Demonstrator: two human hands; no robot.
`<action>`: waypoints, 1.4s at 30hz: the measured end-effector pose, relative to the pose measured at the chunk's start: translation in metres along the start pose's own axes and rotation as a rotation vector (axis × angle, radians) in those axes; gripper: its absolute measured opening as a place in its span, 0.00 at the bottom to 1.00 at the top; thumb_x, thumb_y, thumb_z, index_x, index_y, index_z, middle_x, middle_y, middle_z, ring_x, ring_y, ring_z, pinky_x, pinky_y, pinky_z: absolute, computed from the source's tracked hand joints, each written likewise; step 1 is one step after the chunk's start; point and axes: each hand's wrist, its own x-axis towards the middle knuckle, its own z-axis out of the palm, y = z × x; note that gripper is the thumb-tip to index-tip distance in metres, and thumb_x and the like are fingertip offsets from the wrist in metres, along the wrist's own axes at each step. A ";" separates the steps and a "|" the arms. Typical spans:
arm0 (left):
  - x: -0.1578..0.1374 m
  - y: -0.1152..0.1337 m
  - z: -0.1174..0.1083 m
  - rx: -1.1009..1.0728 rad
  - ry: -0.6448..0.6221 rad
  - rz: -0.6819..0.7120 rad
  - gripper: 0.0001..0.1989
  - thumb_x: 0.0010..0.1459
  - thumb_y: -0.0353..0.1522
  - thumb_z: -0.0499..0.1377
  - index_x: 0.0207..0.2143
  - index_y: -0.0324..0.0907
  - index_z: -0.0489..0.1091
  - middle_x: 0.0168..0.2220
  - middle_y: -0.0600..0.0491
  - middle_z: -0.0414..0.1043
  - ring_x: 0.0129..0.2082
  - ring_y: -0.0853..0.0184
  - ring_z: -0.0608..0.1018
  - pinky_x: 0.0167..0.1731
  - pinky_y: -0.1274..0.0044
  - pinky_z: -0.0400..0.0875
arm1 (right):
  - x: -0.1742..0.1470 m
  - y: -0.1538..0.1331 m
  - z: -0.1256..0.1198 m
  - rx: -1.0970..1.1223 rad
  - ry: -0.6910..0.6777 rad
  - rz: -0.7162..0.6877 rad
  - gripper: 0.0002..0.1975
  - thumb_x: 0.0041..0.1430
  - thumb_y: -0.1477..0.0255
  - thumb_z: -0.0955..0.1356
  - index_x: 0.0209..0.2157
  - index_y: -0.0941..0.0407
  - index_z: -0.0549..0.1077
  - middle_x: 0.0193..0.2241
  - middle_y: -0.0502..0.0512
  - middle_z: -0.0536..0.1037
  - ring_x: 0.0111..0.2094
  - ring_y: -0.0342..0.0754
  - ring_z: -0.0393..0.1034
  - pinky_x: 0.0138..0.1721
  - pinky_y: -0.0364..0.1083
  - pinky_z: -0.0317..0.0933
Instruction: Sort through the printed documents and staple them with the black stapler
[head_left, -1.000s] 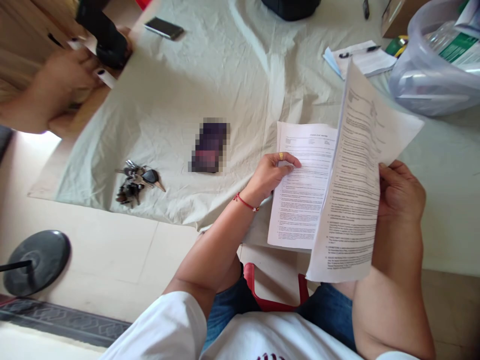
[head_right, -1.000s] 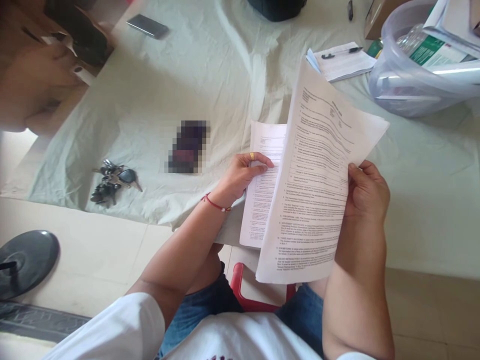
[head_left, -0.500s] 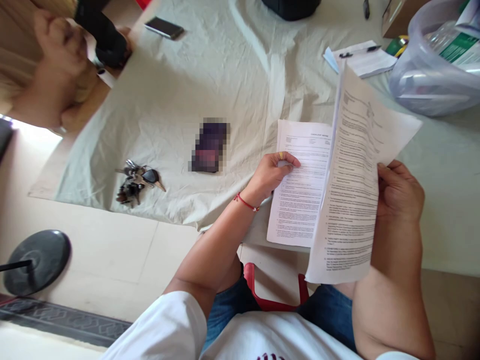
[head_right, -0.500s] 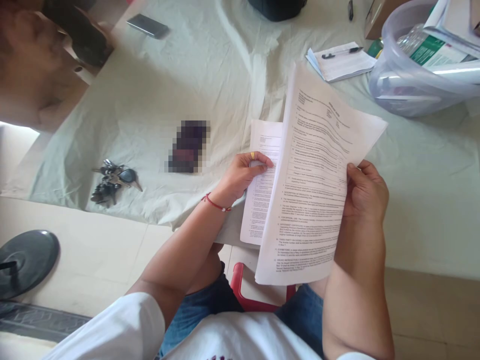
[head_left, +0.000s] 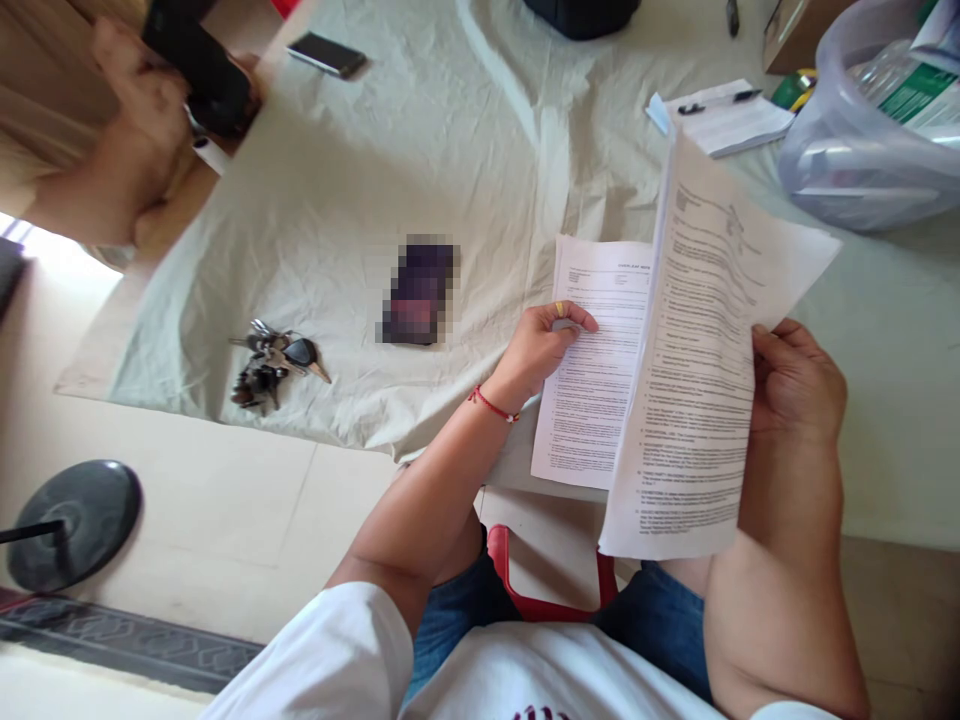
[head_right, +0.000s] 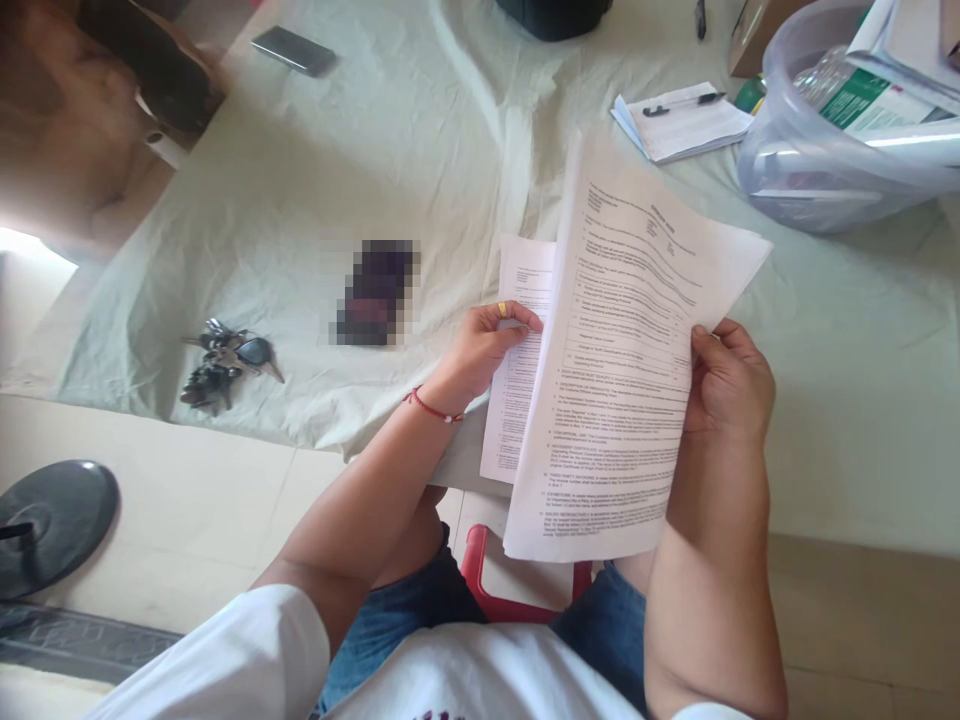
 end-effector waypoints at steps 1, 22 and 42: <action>0.000 0.001 0.000 0.002 0.002 -0.002 0.07 0.53 0.24 0.60 0.29 0.43 0.77 0.25 0.55 0.74 0.24 0.70 0.73 0.27 0.76 0.68 | 0.000 0.000 0.000 -0.002 0.001 -0.001 0.09 0.48 0.86 0.71 0.26 0.58 0.78 0.25 0.50 0.83 0.27 0.42 0.78 0.31 0.40 0.76; 0.008 -0.013 -0.002 -0.009 0.020 0.019 0.04 0.55 0.26 0.64 0.29 0.44 0.76 0.26 0.55 0.76 0.23 0.70 0.74 0.25 0.77 0.69 | 0.004 0.009 -0.003 -0.020 -0.024 -0.094 0.07 0.45 0.82 0.72 0.27 0.56 0.78 0.27 0.50 0.83 0.30 0.44 0.79 0.37 0.44 0.77; 0.005 -0.008 0.002 -0.033 0.071 -0.004 0.06 0.56 0.29 0.70 0.29 0.44 0.76 0.27 0.53 0.77 0.32 0.64 0.80 0.35 0.72 0.77 | 0.008 0.016 -0.006 -0.063 -0.027 -0.149 0.07 0.42 0.78 0.74 0.28 0.57 0.77 0.27 0.50 0.81 0.30 0.44 0.76 0.36 0.44 0.75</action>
